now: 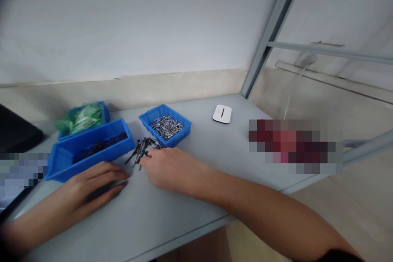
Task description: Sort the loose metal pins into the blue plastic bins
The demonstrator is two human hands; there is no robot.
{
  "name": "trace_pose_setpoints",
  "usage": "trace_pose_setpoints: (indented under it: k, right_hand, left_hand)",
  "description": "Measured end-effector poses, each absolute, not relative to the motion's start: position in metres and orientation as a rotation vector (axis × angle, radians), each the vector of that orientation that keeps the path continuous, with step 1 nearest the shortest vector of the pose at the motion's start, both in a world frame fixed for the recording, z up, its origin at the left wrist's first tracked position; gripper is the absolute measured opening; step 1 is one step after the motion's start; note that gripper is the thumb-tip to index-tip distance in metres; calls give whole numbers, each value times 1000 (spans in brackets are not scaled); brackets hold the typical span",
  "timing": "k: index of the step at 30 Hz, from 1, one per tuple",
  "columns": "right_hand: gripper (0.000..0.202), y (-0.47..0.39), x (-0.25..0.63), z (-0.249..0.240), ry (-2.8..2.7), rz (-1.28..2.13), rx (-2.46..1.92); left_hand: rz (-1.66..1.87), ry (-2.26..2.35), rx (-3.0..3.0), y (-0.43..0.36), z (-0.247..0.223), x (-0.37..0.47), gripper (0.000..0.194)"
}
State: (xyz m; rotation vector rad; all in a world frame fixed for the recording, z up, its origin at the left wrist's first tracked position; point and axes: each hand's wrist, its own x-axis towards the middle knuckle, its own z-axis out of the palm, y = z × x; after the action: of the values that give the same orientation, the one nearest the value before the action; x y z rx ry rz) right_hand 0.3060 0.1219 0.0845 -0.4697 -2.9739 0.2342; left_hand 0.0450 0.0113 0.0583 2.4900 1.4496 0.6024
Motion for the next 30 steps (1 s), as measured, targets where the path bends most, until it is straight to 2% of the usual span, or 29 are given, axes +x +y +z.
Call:
trace_pose_setpoints:
  k: [5,15,30]
  right_hand:
    - [15,116,303,90,-2919,179,-191]
    - [30,105,298,83,-2749,369,150]
    - [22,114,300,84,-2722,-78,6]
  left_hand:
    - [629,1458,2427,9,62,49,26]
    - [713,1363,2375,4,73,62,26]
    - [840,1445,2344,6,67,58,17]
